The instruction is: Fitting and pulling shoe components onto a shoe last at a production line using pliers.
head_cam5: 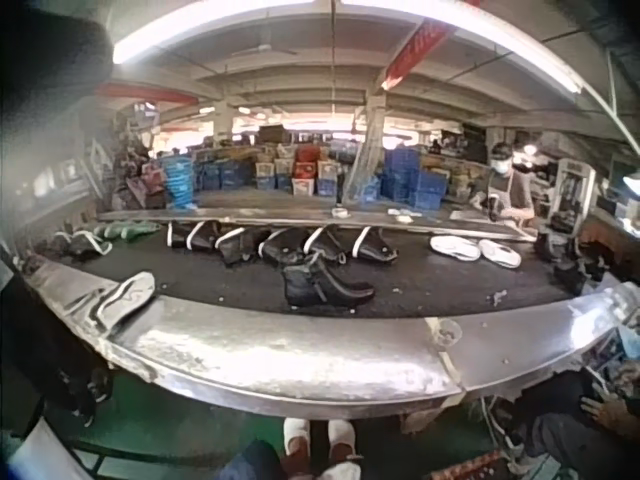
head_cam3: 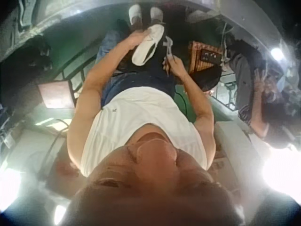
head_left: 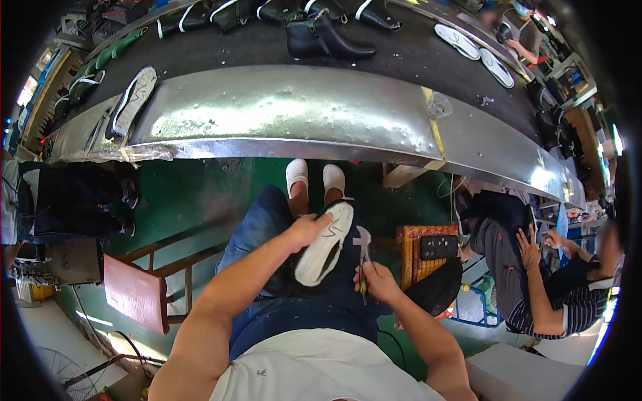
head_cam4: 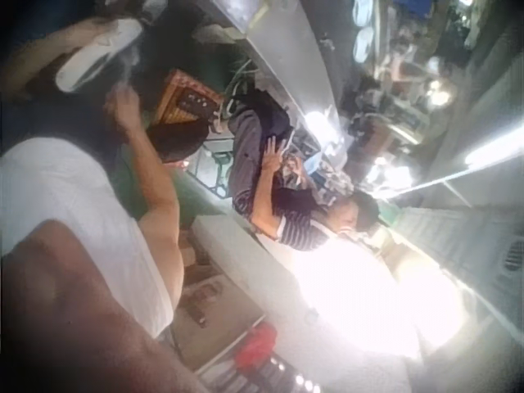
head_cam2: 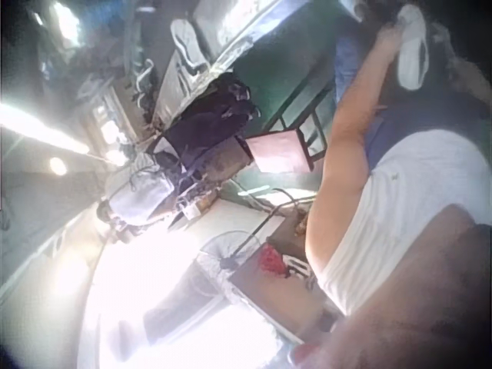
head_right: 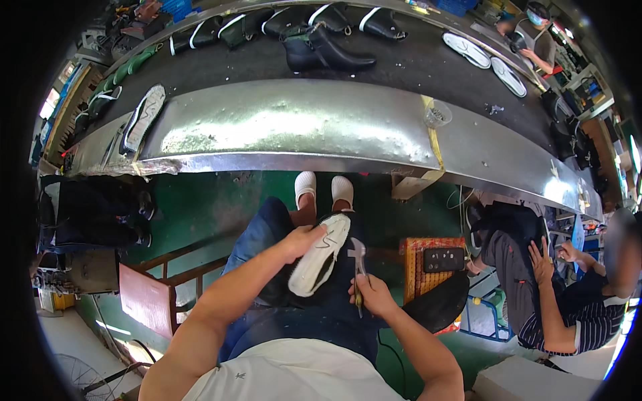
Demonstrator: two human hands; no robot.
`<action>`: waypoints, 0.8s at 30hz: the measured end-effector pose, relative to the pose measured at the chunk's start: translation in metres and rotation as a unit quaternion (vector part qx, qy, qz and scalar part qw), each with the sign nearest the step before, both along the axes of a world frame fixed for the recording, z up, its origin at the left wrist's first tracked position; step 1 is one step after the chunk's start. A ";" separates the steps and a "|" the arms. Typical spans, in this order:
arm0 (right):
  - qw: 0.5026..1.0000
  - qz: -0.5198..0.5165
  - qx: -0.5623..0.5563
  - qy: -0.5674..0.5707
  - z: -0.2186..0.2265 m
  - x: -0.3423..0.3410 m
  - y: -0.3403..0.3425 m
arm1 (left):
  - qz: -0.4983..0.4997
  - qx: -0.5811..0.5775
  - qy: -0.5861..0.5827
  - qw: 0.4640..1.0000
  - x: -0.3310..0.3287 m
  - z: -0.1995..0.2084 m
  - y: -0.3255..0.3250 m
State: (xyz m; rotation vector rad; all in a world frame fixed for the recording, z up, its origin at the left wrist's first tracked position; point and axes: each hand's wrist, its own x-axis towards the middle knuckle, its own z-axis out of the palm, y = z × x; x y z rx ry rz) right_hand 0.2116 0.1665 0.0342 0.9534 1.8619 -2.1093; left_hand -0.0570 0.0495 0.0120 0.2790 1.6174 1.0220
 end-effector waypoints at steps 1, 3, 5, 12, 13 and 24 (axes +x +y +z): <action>0.997 -0.027 -0.051 -0.056 0.008 0.000 0.002 | 0.026 0.055 -0.069 0.996 -0.004 0.003 -0.002; 0.987 -0.063 -0.101 -0.107 0.005 0.003 0.008 | 0.098 0.202 -0.203 0.953 -0.001 0.026 -0.012; 0.968 -0.086 -0.223 -0.079 -0.015 0.012 0.011 | 0.143 0.384 -0.301 0.861 0.013 0.062 -0.033; 0.918 -0.207 -0.332 0.066 -0.021 -0.046 0.048 | -0.107 0.377 -0.096 0.915 0.001 0.078 -0.096; 0.939 -0.193 -0.282 0.036 -0.028 -0.049 0.056 | -0.079 0.337 -0.124 0.930 0.009 0.075 -0.102; 0.996 -0.077 -0.050 0.016 -0.004 -0.086 0.023 | 0.033 -0.023 0.132 0.990 0.058 0.017 -0.078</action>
